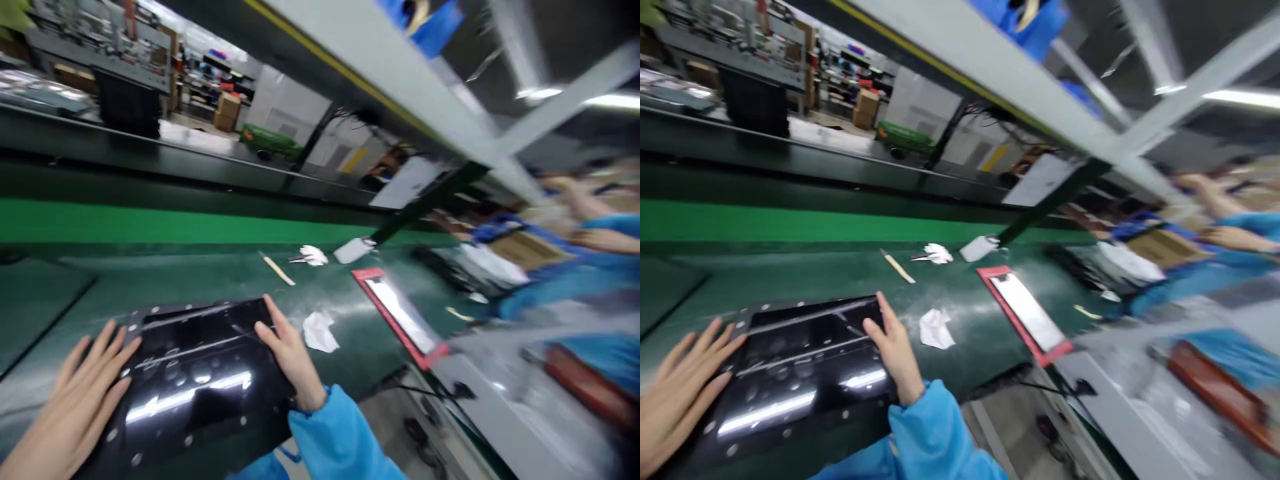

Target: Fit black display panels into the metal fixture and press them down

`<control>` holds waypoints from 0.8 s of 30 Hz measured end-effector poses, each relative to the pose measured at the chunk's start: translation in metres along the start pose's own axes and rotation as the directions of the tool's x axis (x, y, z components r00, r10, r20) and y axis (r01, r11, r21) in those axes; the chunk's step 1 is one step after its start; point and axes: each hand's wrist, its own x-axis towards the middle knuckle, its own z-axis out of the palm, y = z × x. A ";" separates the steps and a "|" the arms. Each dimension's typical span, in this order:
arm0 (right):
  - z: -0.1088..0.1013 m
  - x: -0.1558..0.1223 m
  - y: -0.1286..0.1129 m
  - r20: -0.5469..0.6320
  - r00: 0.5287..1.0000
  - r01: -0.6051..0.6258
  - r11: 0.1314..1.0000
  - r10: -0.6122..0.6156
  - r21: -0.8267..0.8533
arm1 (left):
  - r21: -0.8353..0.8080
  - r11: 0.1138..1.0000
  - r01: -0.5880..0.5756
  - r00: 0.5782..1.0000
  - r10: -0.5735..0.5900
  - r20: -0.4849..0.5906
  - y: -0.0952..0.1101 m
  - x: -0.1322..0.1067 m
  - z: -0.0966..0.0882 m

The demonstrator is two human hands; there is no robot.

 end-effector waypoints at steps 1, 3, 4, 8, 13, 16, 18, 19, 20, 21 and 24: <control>0.000 0.000 0.001 -0.010 1.000 -0.012 0.999 0.011 -0.038 | 0.017 0.999 0.029 0.996 -0.031 0.085 0.003 -0.002 -0.006; 0.000 0.000 0.003 -0.004 0.998 -0.061 0.995 0.061 -0.084 | 0.025 0.999 0.035 0.989 -0.038 0.145 0.008 -0.002 -0.015; -0.001 0.001 0.004 0.000 0.996 -0.084 0.991 0.085 -0.104 | 0.025 0.999 0.039 0.987 -0.042 0.158 0.010 -0.001 -0.019; 0.002 0.003 0.003 -0.022 0.986 -0.167 0.972 0.166 -0.165 | -0.004 0.997 0.081 0.987 -0.080 0.142 0.014 0.003 -0.024; 0.009 -0.006 -0.008 -0.056 0.978 -0.207 0.962 0.200 -0.177 | -0.040 0.994 0.099 0.989 -0.094 0.113 0.018 0.000 -0.026; 0.011 -0.009 -0.010 -0.073 0.979 -0.199 0.964 0.189 -0.177 | -0.051 0.996 0.078 0.984 -0.069 0.163 0.017 0.001 -0.031; 0.011 -0.009 -0.010 -0.085 0.977 -0.207 0.961 0.194 -0.184 | -0.048 0.997 0.053 0.975 -0.042 0.216 0.016 0.002 -0.033; 0.012 -0.009 -0.009 -0.087 0.977 -0.207 0.961 0.194 -0.186 | -0.044 0.998 0.045 0.972 -0.033 0.233 0.015 0.002 -0.034; 0.012 -0.008 -0.009 -0.087 0.978 -0.203 0.962 0.189 -0.182 | -0.040 0.998 0.042 0.971 -0.032 0.237 0.015 0.002 -0.034; 0.012 -0.007 -0.008 -0.083 0.979 -0.196 0.965 0.184 -0.176 | -0.035 0.998 0.045 0.973 -0.036 0.228 0.015 0.002 -0.034; 0.011 -0.006 -0.006 -0.075 0.986 -0.161 0.976 0.152 -0.143 | -0.036 0.998 0.053 0.981 -0.045 0.190 0.019 0.001 -0.033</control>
